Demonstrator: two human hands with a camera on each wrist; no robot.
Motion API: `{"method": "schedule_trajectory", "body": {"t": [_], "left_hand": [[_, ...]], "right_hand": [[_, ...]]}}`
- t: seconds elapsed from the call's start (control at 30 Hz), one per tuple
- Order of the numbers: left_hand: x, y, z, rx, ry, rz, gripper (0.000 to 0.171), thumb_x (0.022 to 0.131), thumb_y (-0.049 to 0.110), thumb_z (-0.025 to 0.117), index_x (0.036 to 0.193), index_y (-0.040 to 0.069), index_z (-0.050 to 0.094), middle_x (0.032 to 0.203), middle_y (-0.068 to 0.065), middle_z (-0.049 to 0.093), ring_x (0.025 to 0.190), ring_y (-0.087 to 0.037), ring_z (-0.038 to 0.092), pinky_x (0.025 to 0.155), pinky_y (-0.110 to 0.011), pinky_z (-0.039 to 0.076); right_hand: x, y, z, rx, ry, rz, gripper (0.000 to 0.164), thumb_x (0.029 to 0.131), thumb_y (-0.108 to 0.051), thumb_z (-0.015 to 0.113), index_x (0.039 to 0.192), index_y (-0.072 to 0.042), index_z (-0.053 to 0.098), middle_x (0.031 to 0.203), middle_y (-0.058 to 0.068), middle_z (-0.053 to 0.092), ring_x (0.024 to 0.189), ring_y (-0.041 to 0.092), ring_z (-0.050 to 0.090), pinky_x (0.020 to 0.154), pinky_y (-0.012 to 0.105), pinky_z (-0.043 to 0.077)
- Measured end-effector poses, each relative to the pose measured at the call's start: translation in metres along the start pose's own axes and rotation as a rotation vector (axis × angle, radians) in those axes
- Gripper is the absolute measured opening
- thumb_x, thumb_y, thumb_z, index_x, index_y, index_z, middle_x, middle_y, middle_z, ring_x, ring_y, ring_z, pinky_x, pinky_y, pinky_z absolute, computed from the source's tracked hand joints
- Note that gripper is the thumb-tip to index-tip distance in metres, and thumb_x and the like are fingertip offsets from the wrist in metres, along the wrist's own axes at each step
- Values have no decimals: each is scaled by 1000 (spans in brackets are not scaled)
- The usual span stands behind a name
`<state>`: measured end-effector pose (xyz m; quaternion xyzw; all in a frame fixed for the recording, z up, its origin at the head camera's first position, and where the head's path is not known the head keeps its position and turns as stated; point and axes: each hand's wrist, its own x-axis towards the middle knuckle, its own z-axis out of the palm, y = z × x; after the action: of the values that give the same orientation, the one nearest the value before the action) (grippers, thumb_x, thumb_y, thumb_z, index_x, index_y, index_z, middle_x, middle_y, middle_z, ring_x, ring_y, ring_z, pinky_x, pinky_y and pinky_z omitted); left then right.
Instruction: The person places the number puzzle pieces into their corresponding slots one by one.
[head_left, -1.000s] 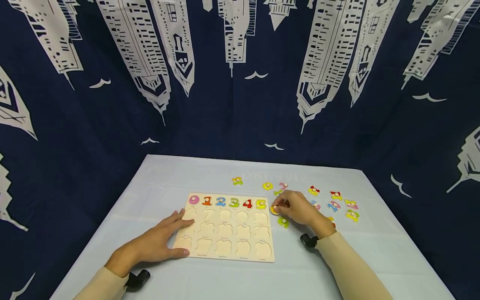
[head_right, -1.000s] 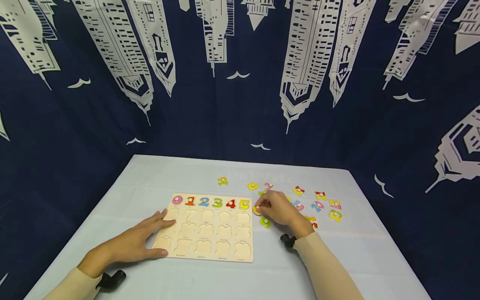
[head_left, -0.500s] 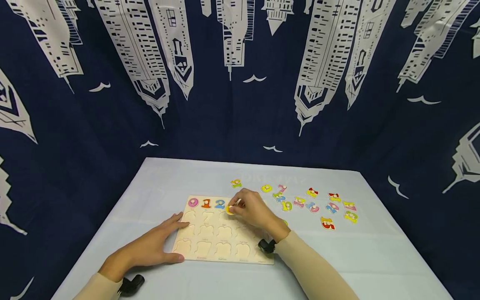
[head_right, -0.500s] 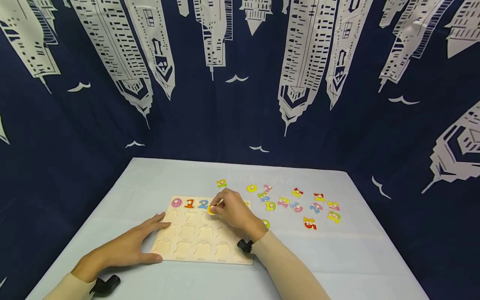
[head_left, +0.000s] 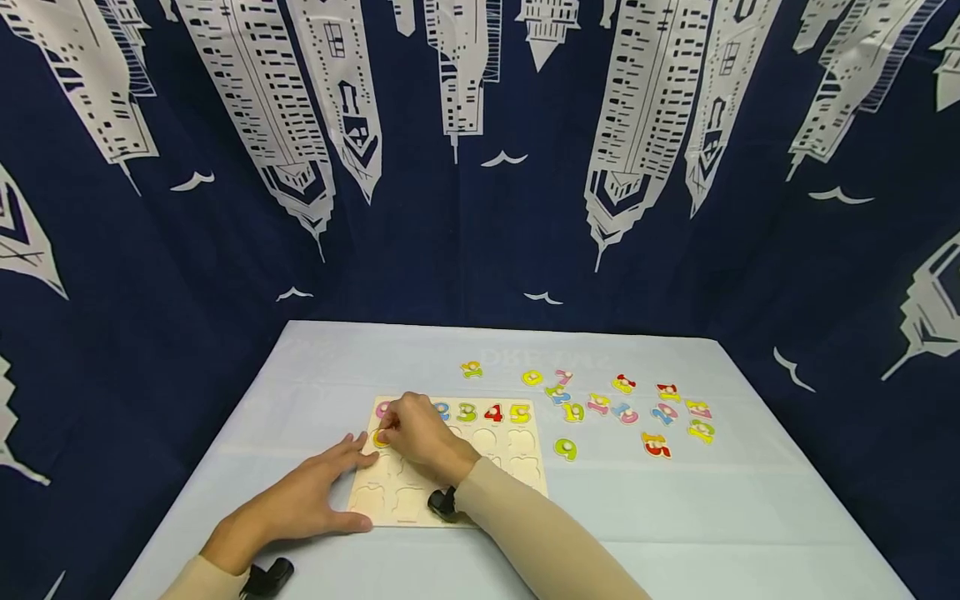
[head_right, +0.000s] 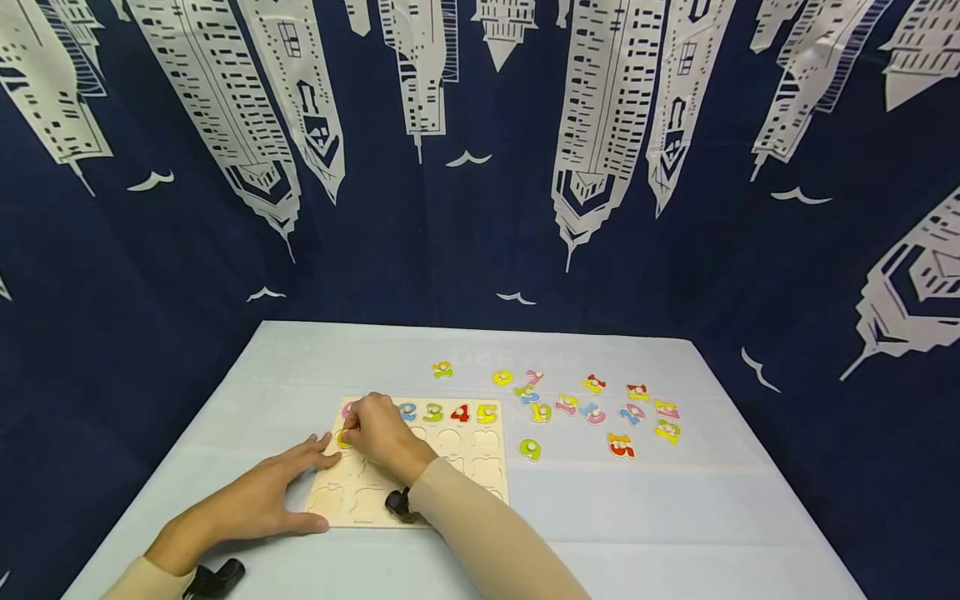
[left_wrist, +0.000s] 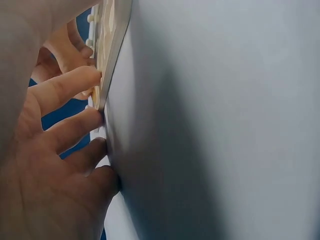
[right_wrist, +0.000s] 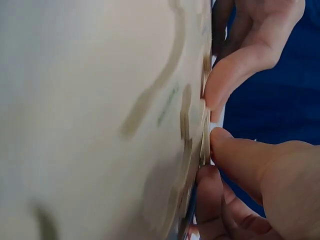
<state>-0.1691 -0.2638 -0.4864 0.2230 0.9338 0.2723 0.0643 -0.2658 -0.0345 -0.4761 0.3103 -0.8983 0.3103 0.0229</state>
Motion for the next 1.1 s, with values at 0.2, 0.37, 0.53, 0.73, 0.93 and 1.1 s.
{"method": "schedule_trajectory", "body": {"t": [0.2, 0.37, 0.53, 0.73, 0.93, 1.1], "left_hand": [[1, 2, -2, 16, -5, -4, 99, 83, 66, 101, 164, 21, 66, 185, -26, 44, 172, -57, 40, 130, -81, 42], [2, 3, -3, 24, -6, -1, 100, 83, 67, 100, 165, 21, 66, 186, -25, 43, 172, -58, 40, 130, -82, 42], [0, 4, -1, 2, -7, -9, 100, 83, 66, 101, 164, 19, 66, 186, -26, 41, 172, -59, 38, 130, -83, 40], [0, 3, 2, 7, -8, -17, 101, 82, 68, 101, 164, 20, 65, 186, -27, 41, 172, -60, 40, 130, -82, 41], [1, 1, 2, 8, -17, -31, 101, 82, 68, 101, 164, 20, 65, 186, -27, 41, 172, -59, 40, 131, -82, 41], [1, 1, 1, 18, -13, -12, 99, 82, 66, 101, 163, 20, 66, 185, -28, 43, 171, -59, 41, 130, -81, 43]], "right_hand": [[6, -4, 4, -5, 4, 38, 11, 101, -8, 92, 92, -11, 88, 85, -4, 80, 75, -3, 54, 68, 12, 48], [10, -4, 2, 22, -16, 64, 11, 100, -11, 94, 91, -11, 89, 83, -6, 81, 74, -2, 58, 66, 13, 50], [9, -1, 0, 5, -65, 49, 6, 100, -10, 93, 96, -11, 90, 85, -6, 83, 75, -4, 61, 70, 11, 52], [10, 3, -2, -14, -97, -13, 5, 101, -12, 94, 98, -11, 90, 93, -3, 86, 84, -2, 68, 78, 9, 55], [13, 9, -3, 32, -95, -29, 7, 99, -13, 96, 94, -13, 91, 88, -4, 85, 77, -6, 63, 75, 10, 54], [14, 12, -3, 84, -84, -16, 9, 98, -13, 96, 91, -12, 91, 84, -4, 86, 73, -7, 63, 71, 10, 55]]}}
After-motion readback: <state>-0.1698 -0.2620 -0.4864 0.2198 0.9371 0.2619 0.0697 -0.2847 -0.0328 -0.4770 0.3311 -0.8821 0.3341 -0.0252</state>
